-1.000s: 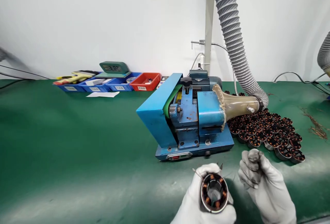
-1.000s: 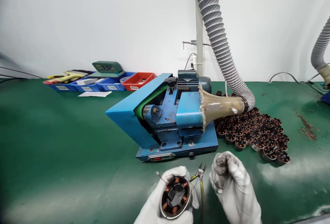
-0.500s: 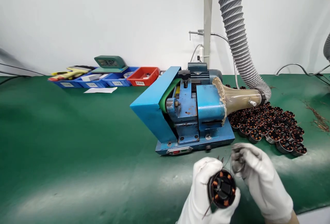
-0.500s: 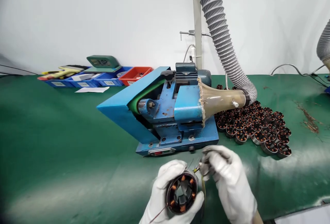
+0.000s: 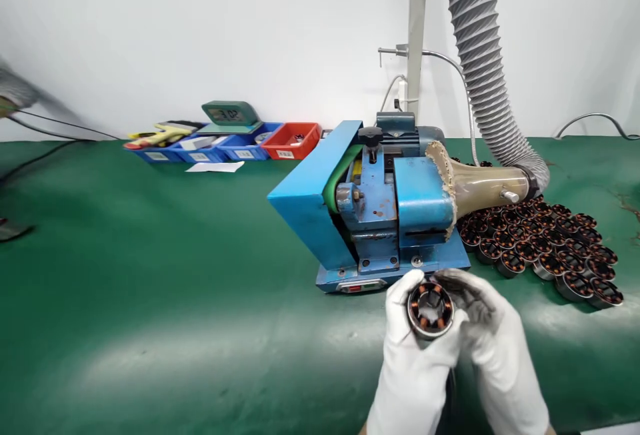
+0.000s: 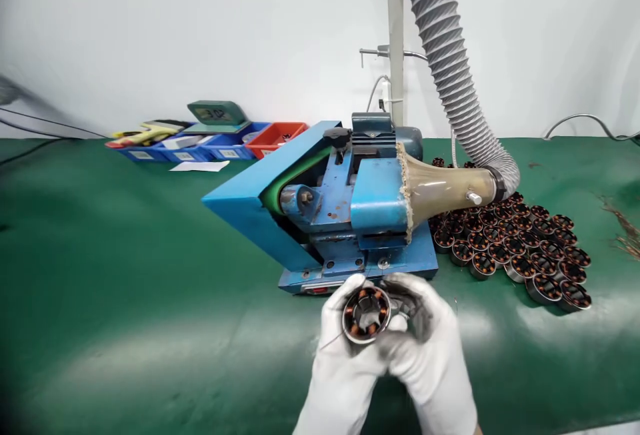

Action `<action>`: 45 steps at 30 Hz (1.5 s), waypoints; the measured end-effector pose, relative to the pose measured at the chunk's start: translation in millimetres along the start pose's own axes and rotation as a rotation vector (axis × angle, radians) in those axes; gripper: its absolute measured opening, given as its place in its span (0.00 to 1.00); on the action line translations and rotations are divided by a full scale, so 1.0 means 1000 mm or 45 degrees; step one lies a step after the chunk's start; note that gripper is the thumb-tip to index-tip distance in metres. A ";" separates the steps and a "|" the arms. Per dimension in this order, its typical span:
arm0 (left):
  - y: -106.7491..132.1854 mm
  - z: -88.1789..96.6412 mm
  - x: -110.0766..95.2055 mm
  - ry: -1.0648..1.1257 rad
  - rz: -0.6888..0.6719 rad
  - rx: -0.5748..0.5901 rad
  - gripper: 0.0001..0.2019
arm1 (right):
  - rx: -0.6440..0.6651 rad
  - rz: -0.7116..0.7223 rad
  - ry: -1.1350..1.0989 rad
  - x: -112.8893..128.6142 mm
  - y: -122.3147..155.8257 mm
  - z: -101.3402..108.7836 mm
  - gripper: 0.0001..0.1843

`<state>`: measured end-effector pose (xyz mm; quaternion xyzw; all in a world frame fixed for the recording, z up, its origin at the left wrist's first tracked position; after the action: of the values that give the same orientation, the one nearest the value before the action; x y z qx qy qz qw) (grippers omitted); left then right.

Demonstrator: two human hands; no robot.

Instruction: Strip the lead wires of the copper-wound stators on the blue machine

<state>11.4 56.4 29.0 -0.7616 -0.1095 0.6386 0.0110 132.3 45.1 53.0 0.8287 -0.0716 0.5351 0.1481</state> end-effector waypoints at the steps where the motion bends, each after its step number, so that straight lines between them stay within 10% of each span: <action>1: -0.003 -0.002 0.008 0.092 0.096 -0.048 0.28 | 0.009 -0.033 0.122 -0.007 -0.001 -0.006 0.22; 8: -0.028 -0.023 0.025 0.353 0.217 -0.144 0.23 | -0.251 -0.031 0.352 -0.015 -0.024 -0.017 0.21; 27: -0.049 -0.042 0.023 0.455 0.268 0.018 0.22 | -0.274 0.023 0.508 -0.001 -0.047 -0.018 0.20; 31: -0.035 -0.023 0.029 0.197 0.259 -0.020 0.26 | -0.258 -0.027 0.469 -0.013 -0.036 -0.010 0.18; 38: -0.005 0.013 0.010 -0.084 -0.255 0.186 0.29 | -0.122 -0.012 0.256 -0.013 0.003 -0.003 0.12; 45: -0.001 0.014 -0.007 0.085 0.146 0.376 0.06 | -0.016 -0.016 0.063 -0.002 -0.007 0.004 0.09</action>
<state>-3.1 54.7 33.1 -0.7776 0.0297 0.6217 0.0898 136.8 50.0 48.6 0.8147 -0.0661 0.5539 0.1583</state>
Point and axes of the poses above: each hand's wrist, its own y-axis away from the middle knuckle, its own z-axis out of the back of the hand, x = y × z, the point moved 7 cm from there along -y, towards the middle knuckle, and after that the axes turned 10 degrees about -z, right-handed, at the moved point
